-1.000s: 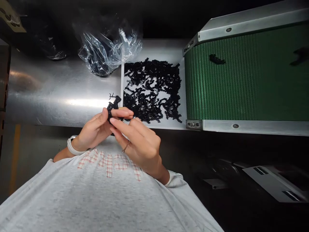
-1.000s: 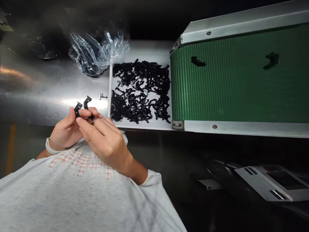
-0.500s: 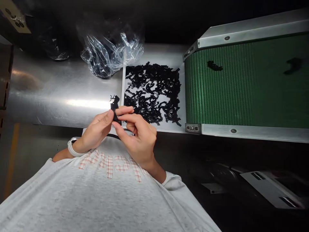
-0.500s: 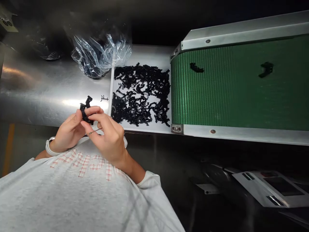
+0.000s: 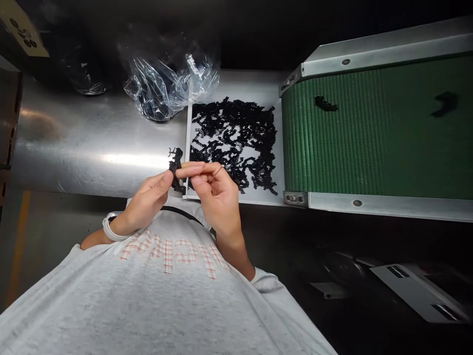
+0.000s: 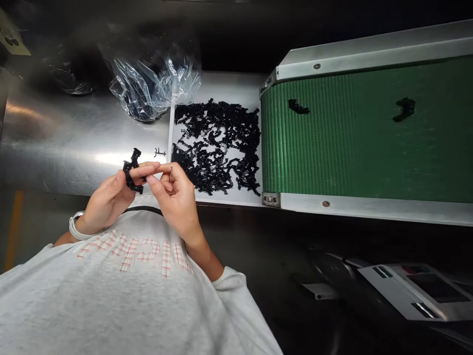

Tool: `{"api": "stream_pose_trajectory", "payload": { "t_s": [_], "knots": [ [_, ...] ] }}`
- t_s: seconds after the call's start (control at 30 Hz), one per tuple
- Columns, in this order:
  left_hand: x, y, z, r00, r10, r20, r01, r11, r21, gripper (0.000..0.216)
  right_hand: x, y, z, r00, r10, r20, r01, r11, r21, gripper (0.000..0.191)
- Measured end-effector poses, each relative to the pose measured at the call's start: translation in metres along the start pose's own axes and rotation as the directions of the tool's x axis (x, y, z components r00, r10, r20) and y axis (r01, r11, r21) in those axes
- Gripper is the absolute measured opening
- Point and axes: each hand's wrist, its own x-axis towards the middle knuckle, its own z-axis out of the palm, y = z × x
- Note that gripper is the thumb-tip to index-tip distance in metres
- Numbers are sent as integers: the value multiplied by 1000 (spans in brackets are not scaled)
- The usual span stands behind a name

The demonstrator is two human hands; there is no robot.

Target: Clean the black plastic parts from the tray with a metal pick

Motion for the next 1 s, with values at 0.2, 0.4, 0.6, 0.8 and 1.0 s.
{"api": "stream_pose_trajectory", "payload": {
  "t_s": [0.2, 0.4, 0.6, 0.8, 1.0],
  "knots": [
    [-1, 2, 0, 997, -28, 69, 29, 1000, -7, 39, 2, 5, 0, 988, -6, 155, 0, 999, 44, 16],
    [-2, 0, -6, 999, -46, -2, 46, 999, -24, 39, 0, 1, -2, 997, 17, 75, -24, 995, 92, 25],
    [0, 0, -7, 994, -7, -109, -1, 997, -72, 37, -1, 2, -8, 997, 27, 77, -39, 987, 156, 34],
    [1, 0, -7, 988, -18, -154, 6, 997, -76, 35, -1, 8, -12, 990, 47, 131, -68, 984, 165, 38],
    [4, 2, -3, 992, -108, -60, 96, 978, -185, 26, -4, 10, -12, 990, 31, 134, -56, 981, 186, 37]
  ]
}}
